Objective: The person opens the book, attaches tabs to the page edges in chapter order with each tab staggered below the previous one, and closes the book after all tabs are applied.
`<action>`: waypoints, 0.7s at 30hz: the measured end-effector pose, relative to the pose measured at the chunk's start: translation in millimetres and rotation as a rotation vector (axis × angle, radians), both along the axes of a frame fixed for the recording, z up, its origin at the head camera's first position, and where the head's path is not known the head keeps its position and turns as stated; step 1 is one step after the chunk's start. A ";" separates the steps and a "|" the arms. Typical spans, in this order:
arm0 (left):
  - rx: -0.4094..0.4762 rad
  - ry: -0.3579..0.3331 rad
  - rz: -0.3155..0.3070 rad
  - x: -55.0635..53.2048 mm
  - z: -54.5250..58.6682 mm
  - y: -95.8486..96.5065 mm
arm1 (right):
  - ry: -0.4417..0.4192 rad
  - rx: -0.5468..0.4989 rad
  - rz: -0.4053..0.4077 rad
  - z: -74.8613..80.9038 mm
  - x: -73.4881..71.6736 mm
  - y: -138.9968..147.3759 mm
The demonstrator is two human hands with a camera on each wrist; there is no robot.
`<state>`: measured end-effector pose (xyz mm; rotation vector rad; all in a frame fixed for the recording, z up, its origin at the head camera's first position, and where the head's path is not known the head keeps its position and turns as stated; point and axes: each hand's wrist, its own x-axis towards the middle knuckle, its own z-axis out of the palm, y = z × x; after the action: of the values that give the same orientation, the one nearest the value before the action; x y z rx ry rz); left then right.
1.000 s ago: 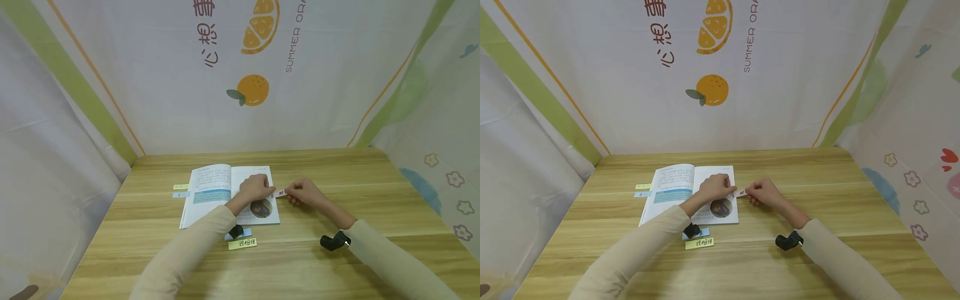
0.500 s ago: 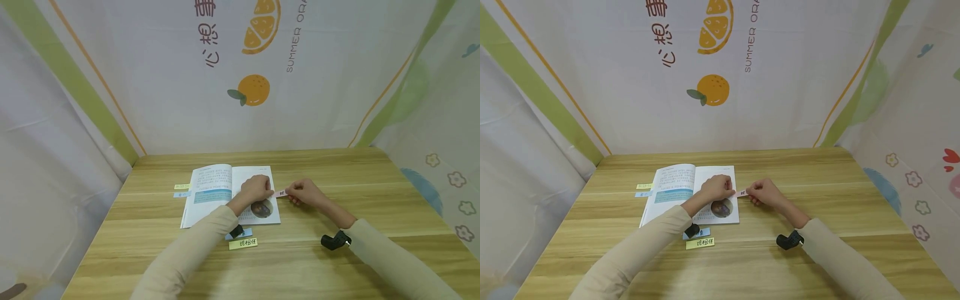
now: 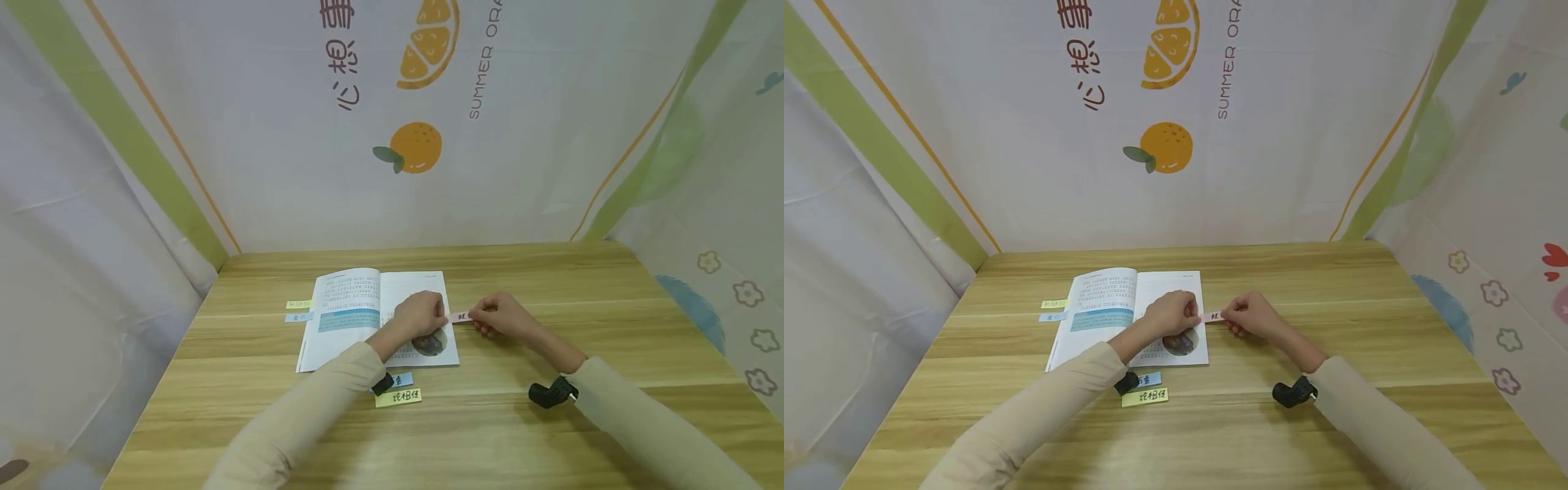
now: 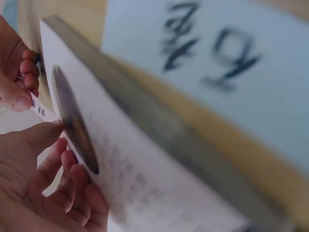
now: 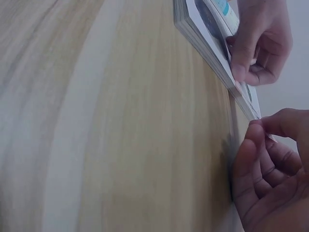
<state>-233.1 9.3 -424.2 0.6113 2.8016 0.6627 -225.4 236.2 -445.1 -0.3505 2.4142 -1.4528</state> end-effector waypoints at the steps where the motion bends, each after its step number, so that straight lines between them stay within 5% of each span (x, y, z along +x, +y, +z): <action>1: 0.000 0.011 -0.001 1.8 0.0 -1.1 | 0.013 0.015 0.005 0.6 -0.3 1.8; 5: -0.041 0.044 -0.018 12.1 2.4 -11.5 | 0.082 0.096 0.002 4.9 -1.4 12.9; 9: -0.112 0.071 -0.102 24.1 7.0 -36.2 | 0.172 0.166 -0.017 14.7 -2.5 21.7; 15: -0.098 0.043 -0.208 43.6 16.1 -89.9 | 0.494 0.188 -0.007 31.0 3.1 4.9; 18: -0.093 0.037 -0.233 52.3 17.2 -114.3 | 0.663 0.153 0.090 36.2 10.9 -15.1; 21: -0.106 0.029 -0.266 60.8 17.4 -133.9 | 0.715 0.141 0.275 37.7 20.3 -34.9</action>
<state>-172.4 -124.6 -406.8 0.9558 2.6910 0.4536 -205.1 201.4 -407.3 -1.2952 2.8059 -1.1482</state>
